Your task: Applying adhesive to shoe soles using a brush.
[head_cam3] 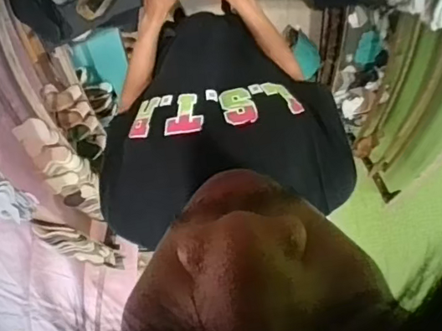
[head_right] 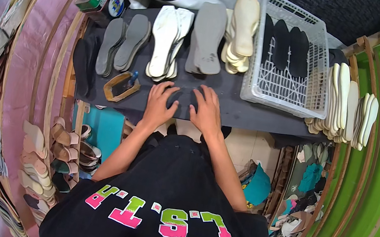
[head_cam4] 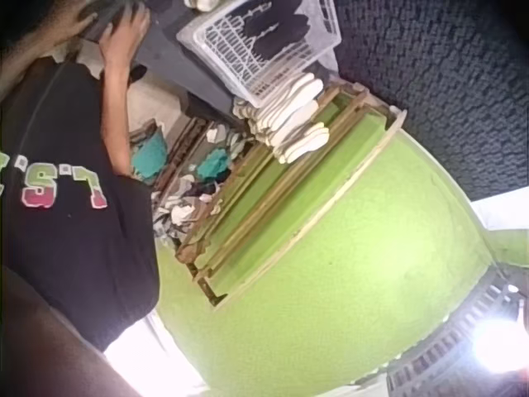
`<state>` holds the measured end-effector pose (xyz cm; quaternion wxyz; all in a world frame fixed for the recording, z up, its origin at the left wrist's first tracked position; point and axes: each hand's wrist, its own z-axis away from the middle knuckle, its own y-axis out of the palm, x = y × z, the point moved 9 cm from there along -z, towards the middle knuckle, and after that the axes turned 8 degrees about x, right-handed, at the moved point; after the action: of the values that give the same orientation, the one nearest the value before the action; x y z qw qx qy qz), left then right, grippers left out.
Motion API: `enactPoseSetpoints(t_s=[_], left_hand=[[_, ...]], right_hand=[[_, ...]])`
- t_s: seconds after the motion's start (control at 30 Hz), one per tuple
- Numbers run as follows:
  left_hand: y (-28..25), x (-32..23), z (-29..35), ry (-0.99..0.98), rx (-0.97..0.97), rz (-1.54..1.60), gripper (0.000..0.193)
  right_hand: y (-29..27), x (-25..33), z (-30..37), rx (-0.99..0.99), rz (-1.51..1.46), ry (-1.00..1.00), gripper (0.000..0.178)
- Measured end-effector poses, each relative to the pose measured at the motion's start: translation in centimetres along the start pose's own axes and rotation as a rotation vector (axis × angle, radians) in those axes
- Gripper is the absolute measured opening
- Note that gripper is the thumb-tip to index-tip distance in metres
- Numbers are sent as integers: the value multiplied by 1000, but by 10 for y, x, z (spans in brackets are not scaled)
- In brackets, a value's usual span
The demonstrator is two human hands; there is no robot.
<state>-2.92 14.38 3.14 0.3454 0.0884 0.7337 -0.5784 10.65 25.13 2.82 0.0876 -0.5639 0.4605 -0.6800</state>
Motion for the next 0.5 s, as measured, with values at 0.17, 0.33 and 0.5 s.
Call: enactPoseSetpoints(t_s=[0.17,0.33,0.5], left_hand=[[30,40,19,-25,142,-119,66],[32,44,22,24,111,-204,69],[37,41,30,-24,136,-226,67]], right_hand=[[40,-14,14,15,246,114,66],[45,-16,13,-3,328,90,65],[49,-17,18,49,342,89,67]])
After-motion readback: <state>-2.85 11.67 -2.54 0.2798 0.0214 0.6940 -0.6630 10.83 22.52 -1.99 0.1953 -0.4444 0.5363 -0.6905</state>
